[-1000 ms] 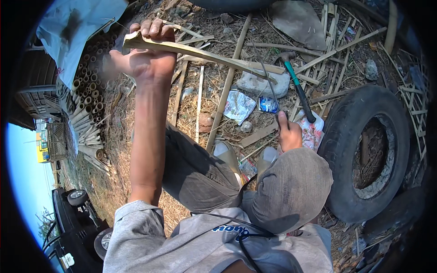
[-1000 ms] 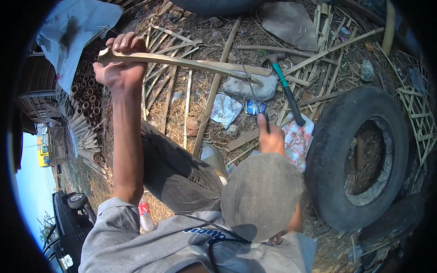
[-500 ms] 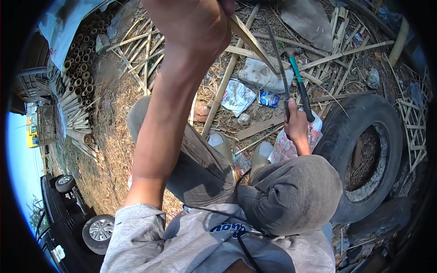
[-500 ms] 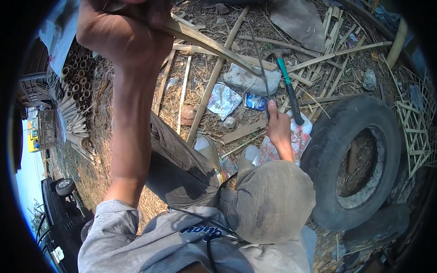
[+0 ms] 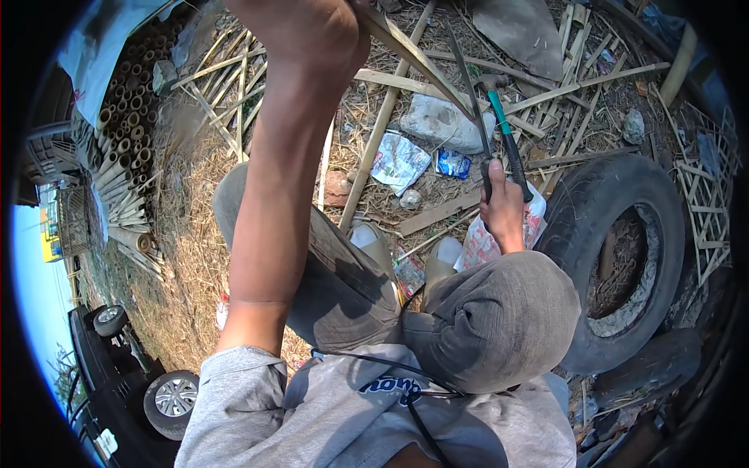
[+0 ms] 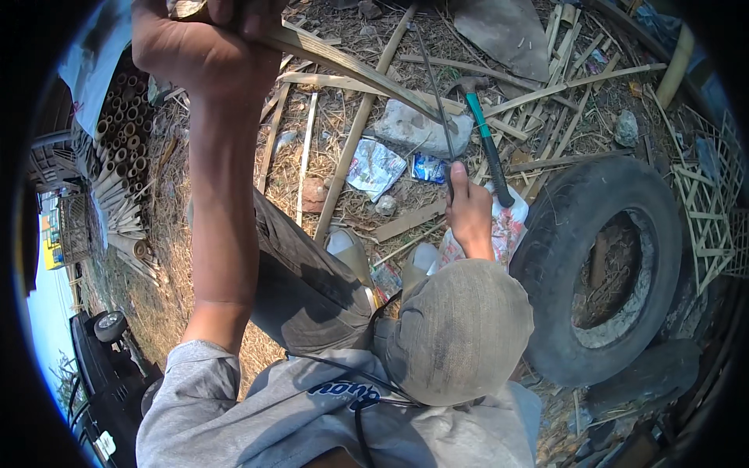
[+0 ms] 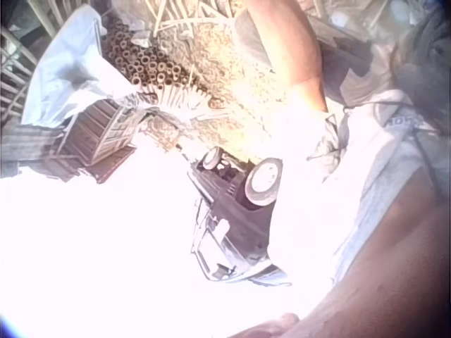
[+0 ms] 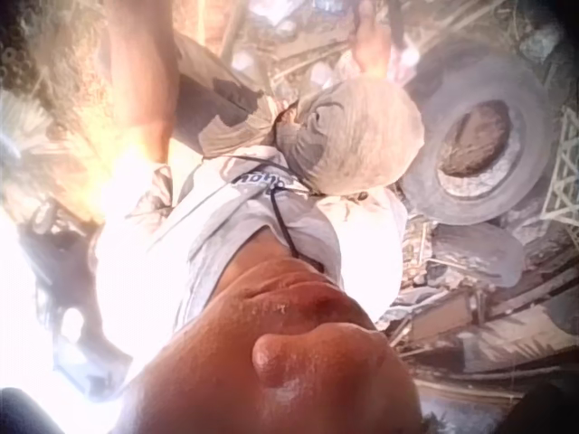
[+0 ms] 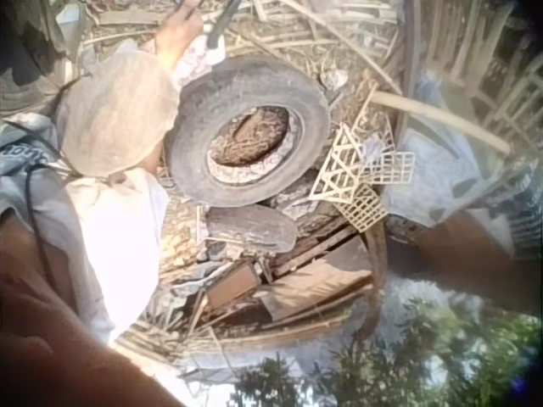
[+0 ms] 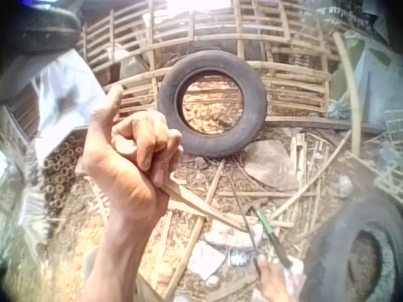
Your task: The person shapes bamboo strips by hammering a small wooden wedge into the end of a strip to split it, then uses a large blade to shave and thin the bamboo strips by hand.
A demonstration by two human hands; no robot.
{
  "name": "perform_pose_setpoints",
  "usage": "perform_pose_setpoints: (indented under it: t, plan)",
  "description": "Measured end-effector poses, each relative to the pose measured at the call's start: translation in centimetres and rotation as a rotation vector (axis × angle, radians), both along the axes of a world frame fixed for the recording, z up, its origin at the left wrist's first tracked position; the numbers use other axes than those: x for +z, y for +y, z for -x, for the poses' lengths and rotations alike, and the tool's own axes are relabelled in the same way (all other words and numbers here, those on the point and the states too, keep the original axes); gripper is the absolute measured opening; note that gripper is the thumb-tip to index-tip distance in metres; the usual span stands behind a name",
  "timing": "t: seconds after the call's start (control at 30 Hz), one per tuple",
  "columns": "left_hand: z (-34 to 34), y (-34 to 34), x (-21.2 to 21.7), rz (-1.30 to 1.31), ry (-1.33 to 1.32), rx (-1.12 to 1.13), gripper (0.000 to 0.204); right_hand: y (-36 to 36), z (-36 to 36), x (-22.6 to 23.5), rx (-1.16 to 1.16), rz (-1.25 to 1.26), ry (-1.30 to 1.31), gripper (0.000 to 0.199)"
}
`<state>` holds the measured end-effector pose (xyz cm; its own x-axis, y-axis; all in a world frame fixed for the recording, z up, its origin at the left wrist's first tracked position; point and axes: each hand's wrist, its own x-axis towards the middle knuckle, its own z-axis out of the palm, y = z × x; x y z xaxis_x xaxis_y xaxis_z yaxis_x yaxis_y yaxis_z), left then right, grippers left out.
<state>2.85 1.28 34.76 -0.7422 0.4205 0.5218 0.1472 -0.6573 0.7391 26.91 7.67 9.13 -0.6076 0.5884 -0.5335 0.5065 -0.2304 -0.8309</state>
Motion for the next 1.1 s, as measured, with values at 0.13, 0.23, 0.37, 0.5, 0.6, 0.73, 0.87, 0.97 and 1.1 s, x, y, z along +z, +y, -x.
perform_pose_setpoints:
  t: [0.13,0.23,0.37,0.5,0.6,0.73,0.87,0.97,1.1]
  plan:
    - [-1.1,0.8,0.7,0.011,-0.032,0.125,0.064,0.1,-0.1,5.1,-0.118,0.018,0.3,0.07]
    - [-1.6,0.9,1.2,0.061,0.085,0.056,0.061,-1.1,-0.7,-2.4,-0.005,-0.275,0.153,0.07]
    - [-2.0,1.3,0.6,0.039,0.05,0.09,0.059,-0.4,-1.4,-0.7,-0.032,-0.089,0.001,0.069]
    - [-2.0,1.8,1.0,0.034,0.173,0.029,0.058,-0.4,-1.1,3.2,-0.099,0.019,0.253,0.069]
    - [-2.7,3.2,0.7,-0.083,0.185,-0.017,0.056,-1.4,-1.5,-5.1,0.01,-0.351,0.054,0.071]
    - [-3.1,3.1,1.0,-0.046,0.251,-0.025,0.051,0.7,-1.8,-0.6,-0.075,-0.142,0.033,0.07]
    - [-2.4,3.0,0.7,-0.205,0.383,-0.017,0.029,0.7,-1.6,4.8,-0.101,0.041,0.365,0.072]
    - [-2.6,5.1,0.5,0.002,0.444,0.133,0.022,1.0,-2.1,-1.5,-0.122,-0.175,0.145,0.072]
    - [-0.9,5.6,-3.8,0.181,0.856,0.525,0.016,2.3,-1.5,1.7,-0.203,0.228,0.039,0.066]
